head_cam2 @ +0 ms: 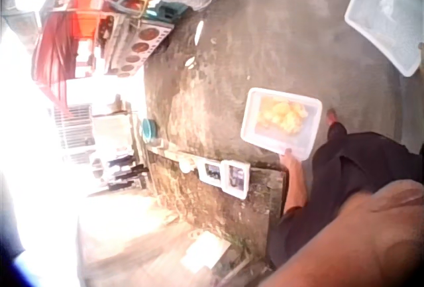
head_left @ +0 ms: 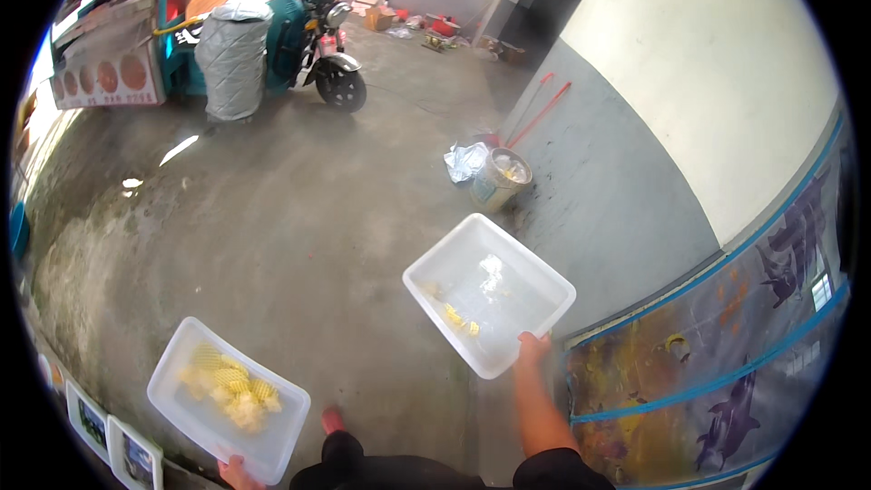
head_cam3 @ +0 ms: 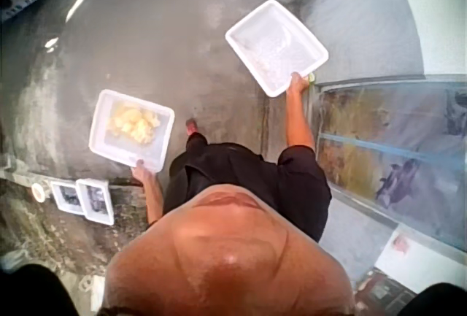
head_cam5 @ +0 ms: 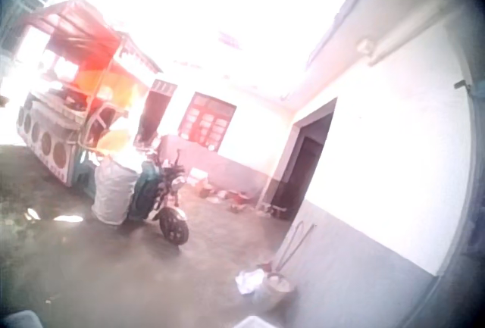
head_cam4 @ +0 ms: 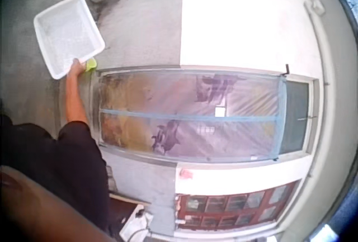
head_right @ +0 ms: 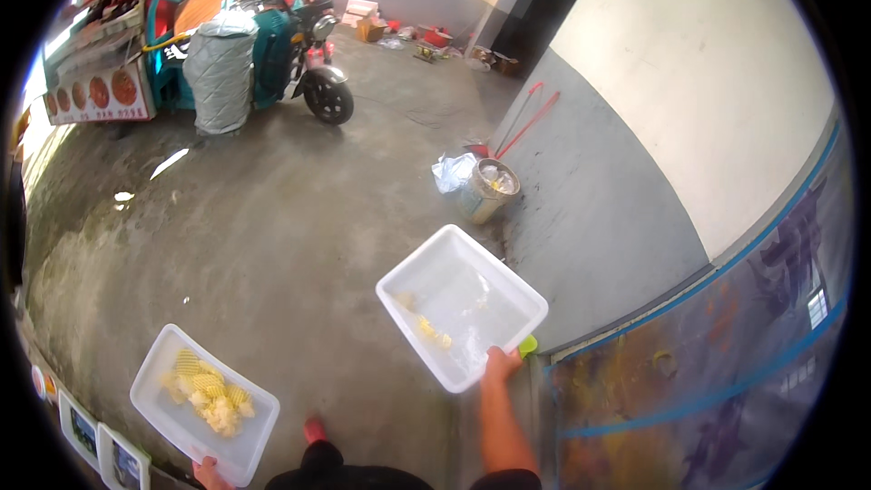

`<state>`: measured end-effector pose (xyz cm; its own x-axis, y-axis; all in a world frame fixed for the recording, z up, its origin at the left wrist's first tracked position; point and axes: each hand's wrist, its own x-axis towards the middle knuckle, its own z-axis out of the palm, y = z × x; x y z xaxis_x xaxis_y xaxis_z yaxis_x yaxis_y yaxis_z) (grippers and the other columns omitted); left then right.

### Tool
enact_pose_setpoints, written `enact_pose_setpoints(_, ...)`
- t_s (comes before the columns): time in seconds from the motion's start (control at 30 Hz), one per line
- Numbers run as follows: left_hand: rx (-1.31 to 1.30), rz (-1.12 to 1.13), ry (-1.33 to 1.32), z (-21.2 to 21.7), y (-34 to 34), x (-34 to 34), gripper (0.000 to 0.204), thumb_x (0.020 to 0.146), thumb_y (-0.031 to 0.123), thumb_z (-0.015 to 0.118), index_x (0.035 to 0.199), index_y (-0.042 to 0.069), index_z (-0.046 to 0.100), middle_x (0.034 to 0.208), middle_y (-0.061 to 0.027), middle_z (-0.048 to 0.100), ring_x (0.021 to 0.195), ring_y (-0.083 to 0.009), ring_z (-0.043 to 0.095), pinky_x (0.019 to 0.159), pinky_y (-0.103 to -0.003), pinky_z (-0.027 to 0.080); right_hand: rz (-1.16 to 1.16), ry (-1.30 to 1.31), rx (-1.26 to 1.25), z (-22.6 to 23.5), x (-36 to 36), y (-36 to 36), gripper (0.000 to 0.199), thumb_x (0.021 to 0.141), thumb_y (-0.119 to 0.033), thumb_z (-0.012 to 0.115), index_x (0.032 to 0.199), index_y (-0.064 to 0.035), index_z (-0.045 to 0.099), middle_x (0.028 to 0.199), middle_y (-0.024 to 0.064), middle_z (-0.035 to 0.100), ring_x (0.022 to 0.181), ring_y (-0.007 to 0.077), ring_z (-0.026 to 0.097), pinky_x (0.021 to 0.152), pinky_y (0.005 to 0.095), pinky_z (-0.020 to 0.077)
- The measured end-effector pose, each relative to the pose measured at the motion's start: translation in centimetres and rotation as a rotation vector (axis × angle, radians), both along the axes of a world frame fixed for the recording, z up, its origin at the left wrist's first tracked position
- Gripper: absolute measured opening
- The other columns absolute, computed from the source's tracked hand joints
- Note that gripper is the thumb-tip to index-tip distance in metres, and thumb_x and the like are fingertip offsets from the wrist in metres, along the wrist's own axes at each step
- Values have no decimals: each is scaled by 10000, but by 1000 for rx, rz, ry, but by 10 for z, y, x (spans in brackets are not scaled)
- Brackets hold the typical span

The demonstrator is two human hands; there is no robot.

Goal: The person washes crinkle-cut potato slices and dark seaweed-like items in white plastic containers using a hose. They transfer the potatoes between containers, rinse them thoroughly, and place the container into a display case. The person also handles green vegetables and dark sheets in separate containers.

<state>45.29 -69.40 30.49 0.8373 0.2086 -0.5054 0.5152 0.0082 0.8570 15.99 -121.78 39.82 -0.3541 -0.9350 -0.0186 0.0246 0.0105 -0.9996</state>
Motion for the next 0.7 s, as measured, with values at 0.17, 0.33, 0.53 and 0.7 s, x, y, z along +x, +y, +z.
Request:
enact_pose_setpoints(0.17, 94, -323, 154, 21, -141, 79, 370, 724, 99, 536, 1038, -96, 561, 912, -170, 595, 792, -287, 581, 677, -426, 490, -175, 25, -26, -9, -17, -91, 559, 594, 115, 487, 1150, 60, 487, 1050, 150, 574, 923, 259, 591, 805, 347, 464)
enact_pose_setpoints(0.33, -52, -417, 18, 46, -289, 123, 378, 746, 82, 496, 1076, -97, 542, 921, -174, 597, 828, -273, 588, 693, -404, 498, -446, -239, 80, -11, -44, -151, 492, 587, 140, 520, 1070, 45, 512, 961, 144, 591, 858, 269, 606, 758, 363, 491)
enact_pose_setpoints(0.53, -7, -541, 13, 56, -451, 149, 336, 767, 69, 471, 1056, -82, 548, 908, -169, 593, 822, -268, 582, 691, -389, 498, -394, -312, 351, -5, -20, -270, 331, 594, 56, 666, 862, -64, 515, 773, 51, 552, 574, 175, 527, 404, 300, 376)
enact_pose_setpoints(0.7, 125, -768, 16, 48, -559, 162, 307, 782, 71, 456, 1036, -70, 555, 897, -163, 589, 809, -265, 576, 685, -380, 497, -331, -267, 360, -30, -19, -394, 294, 618, 3, 704, 798, -68, 482, 666, 46, 509, 467, 149, 472, 360, 278, 321)
